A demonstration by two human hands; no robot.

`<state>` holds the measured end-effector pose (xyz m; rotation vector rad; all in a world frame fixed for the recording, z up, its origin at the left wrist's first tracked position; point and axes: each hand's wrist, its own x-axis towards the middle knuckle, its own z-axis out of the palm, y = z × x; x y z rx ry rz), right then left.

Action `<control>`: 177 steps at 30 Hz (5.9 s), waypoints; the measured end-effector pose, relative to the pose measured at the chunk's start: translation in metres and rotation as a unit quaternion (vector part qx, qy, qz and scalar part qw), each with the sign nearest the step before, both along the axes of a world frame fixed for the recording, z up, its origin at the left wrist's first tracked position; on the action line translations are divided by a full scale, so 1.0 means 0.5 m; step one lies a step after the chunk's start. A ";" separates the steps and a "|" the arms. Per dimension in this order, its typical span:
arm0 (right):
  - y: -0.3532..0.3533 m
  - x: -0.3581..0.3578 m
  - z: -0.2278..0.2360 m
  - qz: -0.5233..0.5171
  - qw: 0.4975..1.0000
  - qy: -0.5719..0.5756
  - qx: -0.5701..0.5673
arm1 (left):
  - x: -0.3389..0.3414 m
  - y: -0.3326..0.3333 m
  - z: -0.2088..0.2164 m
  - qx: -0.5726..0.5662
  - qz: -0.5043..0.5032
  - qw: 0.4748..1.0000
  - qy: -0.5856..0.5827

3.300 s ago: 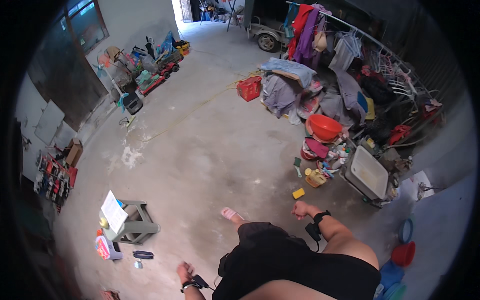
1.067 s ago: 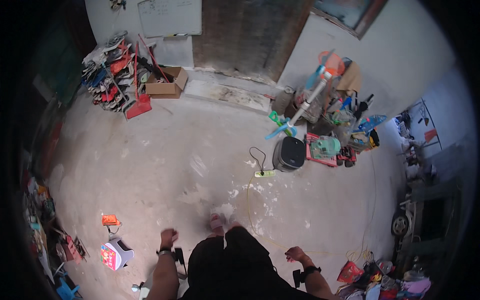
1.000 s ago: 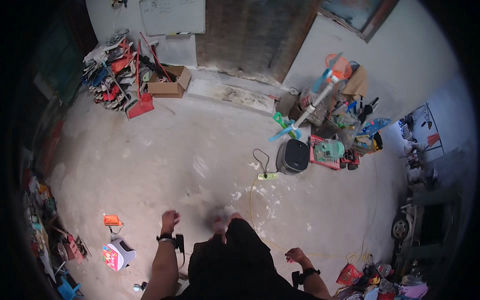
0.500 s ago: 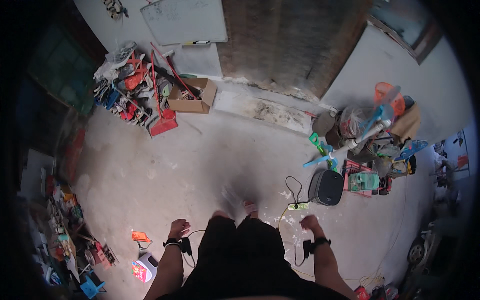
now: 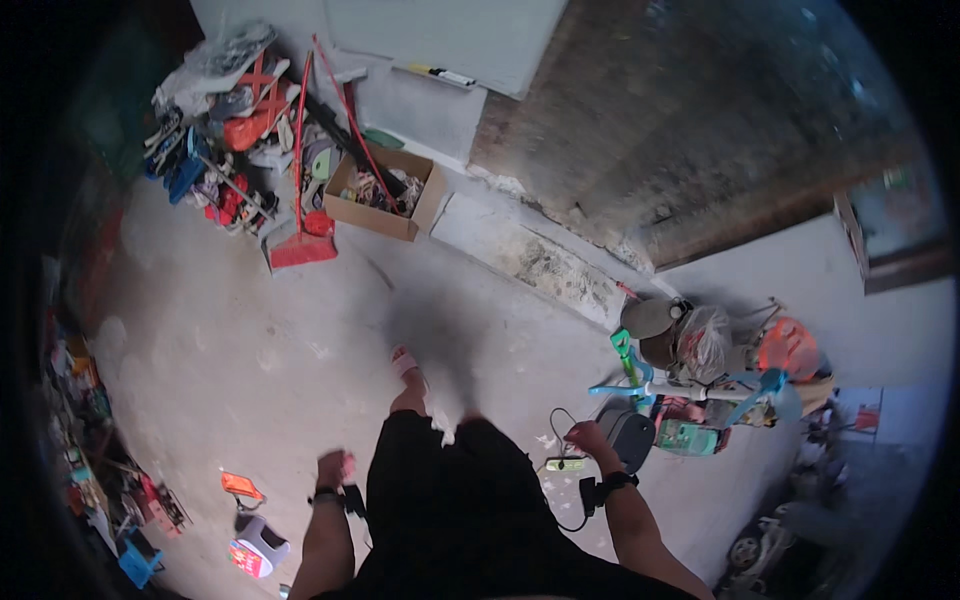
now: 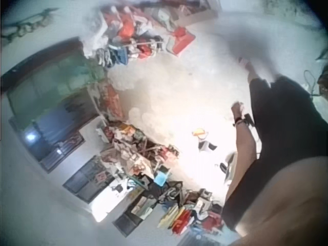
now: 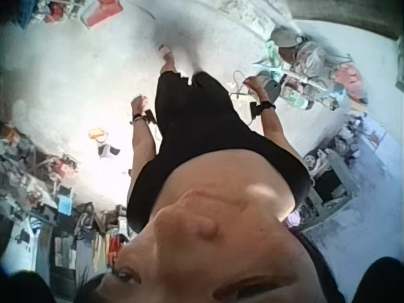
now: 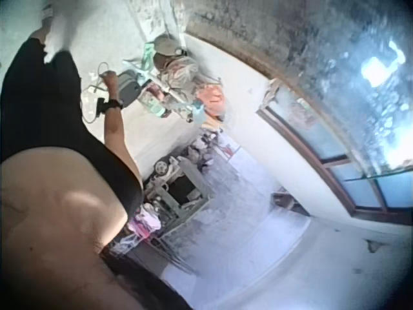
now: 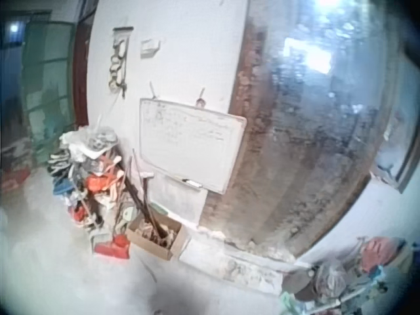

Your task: The person washes an undergarment in a basin by hand, rinses it with water from a small container, and hangs it on a hanger in an indoor area. Then the person walks into a larger storage room, removes a piece of ginger from a box, and peels the ginger by hand while standing over a trash can.

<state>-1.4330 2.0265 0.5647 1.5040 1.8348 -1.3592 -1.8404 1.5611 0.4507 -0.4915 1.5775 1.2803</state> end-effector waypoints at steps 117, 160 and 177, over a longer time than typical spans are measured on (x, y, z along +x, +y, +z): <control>-0.512 -1.282 0.323 0.639 0.602 0.418 -0.236 | -0.238 0.214 0.574 -0.196 0.432 0.749 0.462; -1.993 -1.929 0.367 0.729 0.482 0.434 -0.218 | -0.856 -1.239 0.592 -0.231 0.475 0.692 0.492; -2.693 -2.078 0.345 0.791 0.361 0.384 -0.310 | -0.965 -1.830 0.589 -0.322 0.588 0.614 0.417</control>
